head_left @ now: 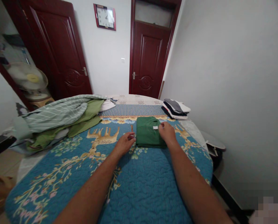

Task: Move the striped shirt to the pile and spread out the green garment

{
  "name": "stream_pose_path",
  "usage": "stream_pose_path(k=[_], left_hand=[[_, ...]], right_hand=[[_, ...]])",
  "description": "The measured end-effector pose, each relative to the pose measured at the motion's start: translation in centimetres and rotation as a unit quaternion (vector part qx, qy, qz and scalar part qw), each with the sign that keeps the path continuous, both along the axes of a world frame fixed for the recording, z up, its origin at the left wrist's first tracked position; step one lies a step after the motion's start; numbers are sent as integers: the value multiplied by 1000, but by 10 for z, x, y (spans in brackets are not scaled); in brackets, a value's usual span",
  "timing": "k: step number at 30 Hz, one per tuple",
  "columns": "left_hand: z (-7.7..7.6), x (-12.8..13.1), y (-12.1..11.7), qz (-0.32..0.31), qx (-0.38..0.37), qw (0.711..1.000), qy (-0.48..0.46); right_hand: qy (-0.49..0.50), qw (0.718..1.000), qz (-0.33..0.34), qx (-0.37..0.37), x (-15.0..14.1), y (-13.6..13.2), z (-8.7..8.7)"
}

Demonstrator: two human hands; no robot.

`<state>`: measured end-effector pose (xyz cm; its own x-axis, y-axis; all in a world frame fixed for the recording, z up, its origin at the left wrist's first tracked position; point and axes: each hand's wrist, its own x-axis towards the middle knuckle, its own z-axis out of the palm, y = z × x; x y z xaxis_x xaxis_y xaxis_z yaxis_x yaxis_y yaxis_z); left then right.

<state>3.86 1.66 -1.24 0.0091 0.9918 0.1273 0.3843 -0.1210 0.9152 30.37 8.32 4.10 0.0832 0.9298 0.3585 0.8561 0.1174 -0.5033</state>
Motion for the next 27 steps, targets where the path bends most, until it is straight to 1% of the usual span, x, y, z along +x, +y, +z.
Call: stream_pose_path(k=[1, 2, 4, 6, 9, 11, 13, 14, 15, 16, 18, 20, 21, 22, 24, 26, 27], left_hand=[[-1, 4, -3, -10, 20, 1000, 9], [-2, 7, -5, -21, 37, 999, 22], [-4, 10, -10, -47, 72, 995, 59], [-5, 10, -13, -63, 103, 988, 93], [-3, 9, -15, -75, 111, 986, 103], [1, 9, -15, -71, 92, 989, 93], [7, 8, -16, -66, 54, 995, 45], [10, 7, -16, -60, 25, 998, 3], [12, 6, -16, -53, -5, 997, -47], [14, 4, -16, -43, -32, 993, -102], [15, 0, -15, -19, -65, 979, -191], [13, -5, -13, -1, -76, 970, -230], [12, -7, -13, 4, -78, 969, -234], [11, -9, -12, 5, -81, 970, -231], [10, -11, -11, 0, -88, 969, -229], [11, -11, -11, 0, -99, 967, -233], [12, -11, -11, 8, -103, 967, -232]], right_hand=[[-1, 999, -13, -36, 7, 3, -9], [-3, 998, -11, -62, 12, 5, -18], [0, 996, 19, -83, 13, 3, -33], [24, 995, 47, -90, 10, 2, -41], [123, 981, 96, -112, 2, 2, -38], [213, 959, 149, -116, -5, 0, -32], [264, 936, 216, -89, -16, -7, -26], [260, 929, 254, -68, -24, -13, -24], [235, 925, 294, -45, -34, -20, -23], [190, 922, 338, -22, -45, -28, -24], [61, 905, 420, 22, -69, -44, -29], [-68, 873, 478, 67, -91, -55, -35], [-114, 855, 499, 86, -100, -59, -38], [-143, 838, 517, 101, -106, -60, -40], [-163, 811, 549, 120, -112, -62, -41], [-162, 790, 579, 115, -112, -62, -39], [-161, 785, 589, 105, -111, -64, -38]])
